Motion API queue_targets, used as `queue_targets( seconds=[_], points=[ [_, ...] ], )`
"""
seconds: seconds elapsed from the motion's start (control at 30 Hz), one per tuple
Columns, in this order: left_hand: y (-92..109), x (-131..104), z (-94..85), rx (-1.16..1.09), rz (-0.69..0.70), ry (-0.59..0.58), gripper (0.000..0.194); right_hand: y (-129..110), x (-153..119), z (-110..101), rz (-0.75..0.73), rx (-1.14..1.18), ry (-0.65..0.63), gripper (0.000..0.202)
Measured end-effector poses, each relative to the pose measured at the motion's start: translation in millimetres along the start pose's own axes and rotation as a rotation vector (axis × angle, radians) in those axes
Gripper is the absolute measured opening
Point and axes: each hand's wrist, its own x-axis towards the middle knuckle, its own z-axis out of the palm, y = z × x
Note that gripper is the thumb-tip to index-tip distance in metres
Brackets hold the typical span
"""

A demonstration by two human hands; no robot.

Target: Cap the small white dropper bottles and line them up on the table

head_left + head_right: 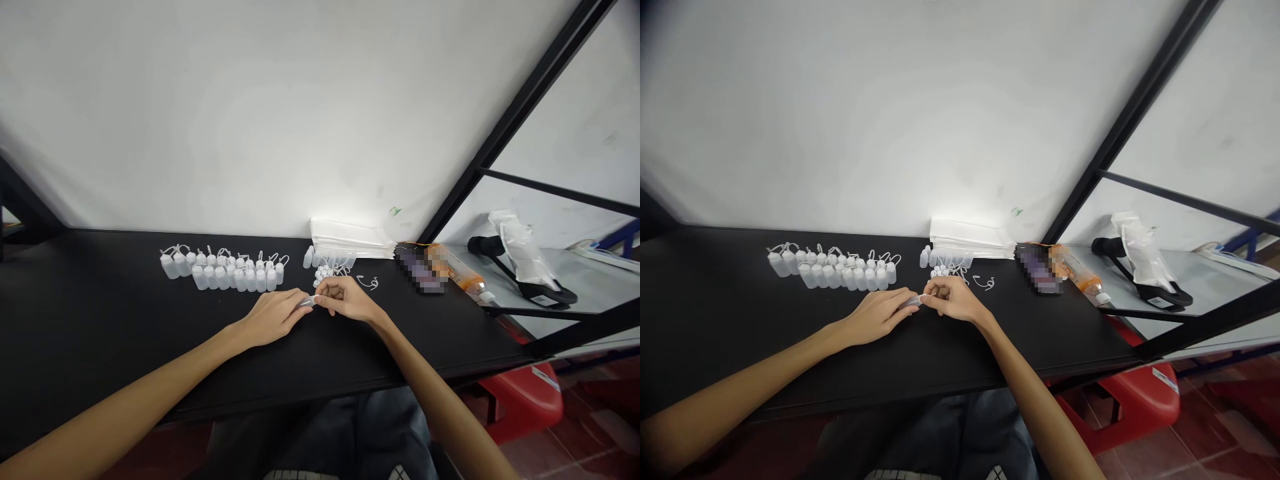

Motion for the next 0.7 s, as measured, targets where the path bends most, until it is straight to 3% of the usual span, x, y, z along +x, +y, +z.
queue_targets(
  seconds=[0.47,0.7],
  points=[
    [-3.0,-0.9,5.4,0.054,0.027,0.027,0.040,2.8,0.8,0.1,0.034,-0.046,-0.052,0.030],
    [-2.4,-1.9,5.7,0.077,0.032,0.032,0.037,5.9,2.7,2.2,0.034,-0.114,-0.076,0.042]
  ],
)
